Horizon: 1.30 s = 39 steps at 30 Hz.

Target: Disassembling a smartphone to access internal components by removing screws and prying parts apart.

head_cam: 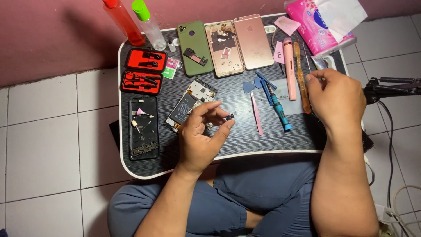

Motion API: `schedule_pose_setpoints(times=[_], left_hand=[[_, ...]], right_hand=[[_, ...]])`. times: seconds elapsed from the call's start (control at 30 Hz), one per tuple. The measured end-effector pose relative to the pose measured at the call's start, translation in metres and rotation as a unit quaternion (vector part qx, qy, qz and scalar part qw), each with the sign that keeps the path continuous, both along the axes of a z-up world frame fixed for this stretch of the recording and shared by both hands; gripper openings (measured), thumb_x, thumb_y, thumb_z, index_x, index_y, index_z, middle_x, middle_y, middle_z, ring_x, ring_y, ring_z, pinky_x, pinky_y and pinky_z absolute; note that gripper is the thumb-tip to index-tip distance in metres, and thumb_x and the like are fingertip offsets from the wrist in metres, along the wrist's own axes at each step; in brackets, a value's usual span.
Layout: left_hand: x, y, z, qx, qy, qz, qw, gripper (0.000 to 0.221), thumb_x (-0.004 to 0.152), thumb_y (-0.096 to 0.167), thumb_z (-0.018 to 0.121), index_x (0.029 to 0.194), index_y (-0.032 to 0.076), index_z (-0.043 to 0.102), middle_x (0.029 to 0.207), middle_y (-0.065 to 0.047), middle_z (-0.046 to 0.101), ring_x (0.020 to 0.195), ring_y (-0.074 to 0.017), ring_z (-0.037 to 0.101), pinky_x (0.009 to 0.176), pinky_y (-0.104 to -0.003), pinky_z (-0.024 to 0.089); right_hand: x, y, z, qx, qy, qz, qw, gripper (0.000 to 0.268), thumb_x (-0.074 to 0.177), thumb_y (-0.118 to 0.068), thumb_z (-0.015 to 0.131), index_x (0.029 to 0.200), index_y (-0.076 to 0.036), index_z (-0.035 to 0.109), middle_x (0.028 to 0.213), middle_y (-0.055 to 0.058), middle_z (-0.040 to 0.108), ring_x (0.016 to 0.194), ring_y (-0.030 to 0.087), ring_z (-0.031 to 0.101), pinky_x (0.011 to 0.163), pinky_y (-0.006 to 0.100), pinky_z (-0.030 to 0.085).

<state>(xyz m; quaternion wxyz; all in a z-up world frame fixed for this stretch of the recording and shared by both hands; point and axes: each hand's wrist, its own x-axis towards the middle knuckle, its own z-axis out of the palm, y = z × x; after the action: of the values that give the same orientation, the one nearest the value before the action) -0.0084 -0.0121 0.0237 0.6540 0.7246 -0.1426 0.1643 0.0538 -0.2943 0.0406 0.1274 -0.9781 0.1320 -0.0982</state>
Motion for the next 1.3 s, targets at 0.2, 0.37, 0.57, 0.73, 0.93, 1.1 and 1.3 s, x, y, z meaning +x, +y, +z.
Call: schedule_pose_setpoints(times=[0.2,0.37,0.57,0.73,0.93,1.1,1.3], left_hand=[[-0.001,-0.001,-0.001,0.031,-0.01,0.014,0.999,0.054,0.085,-0.002,0.081,0.13,0.005,0.051,0.102,-0.006,0.073,0.088,-0.013,0.07,0.081,-0.025,0.059],[-0.001,-0.001,0.0,0.066,-0.039,0.044,0.996,0.061,0.083,-0.002,0.084,0.132,0.007,0.049,0.099,-0.004,0.074,0.083,-0.0122,0.069,0.078,-0.024,0.058],[0.004,-0.001,-0.003,0.084,-0.074,0.076,0.991,0.056,0.082,0.001,0.086,0.129,0.006,0.056,0.096,-0.003,0.078,0.075,-0.0134,0.071,0.071,-0.025,0.058],[0.006,0.002,-0.005,0.087,-0.096,0.097,0.987,0.05,0.081,0.003,0.087,0.125,0.006,0.063,0.093,-0.003,0.08,0.07,-0.0155,0.075,0.068,-0.028,0.06],[0.004,0.001,-0.005,0.05,-0.072,0.087,0.992,0.051,0.079,0.004,0.088,0.124,0.005,0.063,0.091,-0.004,0.08,0.07,-0.0149,0.075,0.068,-0.027,0.06],[0.006,0.001,-0.002,0.005,-0.05,0.069,0.996,0.054,0.08,0.004,0.088,0.127,0.003,0.06,0.091,-0.005,0.08,0.071,-0.0138,0.074,0.07,-0.026,0.06],[0.004,0.006,0.004,0.069,-0.032,0.063,0.995,0.064,0.08,-0.002,0.086,0.133,0.007,0.05,0.096,-0.003,0.078,0.077,-0.011,0.068,0.073,-0.022,0.056]], right_hand=[[-0.002,0.003,0.007,0.078,-0.062,0.029,0.995,0.018,0.11,-0.017,0.064,0.113,-0.007,0.079,0.075,-0.005,0.072,0.059,0.018,0.062,0.06,0.033,0.047],[-0.011,0.033,0.023,0.209,-0.07,0.128,0.967,0.015,0.108,-0.008,0.066,0.115,0.001,0.076,0.083,0.005,0.074,0.066,0.014,0.065,0.06,0.026,0.048],[-0.03,0.088,0.038,0.401,0.105,0.232,0.88,0.018,0.097,-0.011,0.064,0.099,-0.003,0.08,0.067,0.008,0.073,0.054,0.014,0.061,0.056,0.029,0.05],[-0.032,0.094,0.02,0.43,0.129,0.26,0.855,0.018,0.096,-0.011,0.064,0.093,-0.005,0.081,0.069,0.014,0.077,0.066,0.017,0.064,0.07,0.04,0.059],[-0.03,0.096,0.017,0.469,0.129,0.261,0.834,0.018,0.098,-0.011,0.064,0.094,-0.004,0.079,0.053,0.005,0.061,0.056,0.012,0.054,0.06,0.028,0.053],[-0.024,0.09,0.025,0.444,0.094,0.24,0.858,0.015,0.098,-0.011,0.066,0.094,-0.003,0.079,0.049,0.009,0.061,0.046,0.017,0.06,0.059,0.03,0.054],[0.071,0.023,0.013,0.009,-0.107,0.161,0.981,0.019,0.104,-0.021,0.07,0.104,-0.006,0.081,0.082,0.012,0.073,0.068,0.032,0.067,0.062,0.045,0.052]])
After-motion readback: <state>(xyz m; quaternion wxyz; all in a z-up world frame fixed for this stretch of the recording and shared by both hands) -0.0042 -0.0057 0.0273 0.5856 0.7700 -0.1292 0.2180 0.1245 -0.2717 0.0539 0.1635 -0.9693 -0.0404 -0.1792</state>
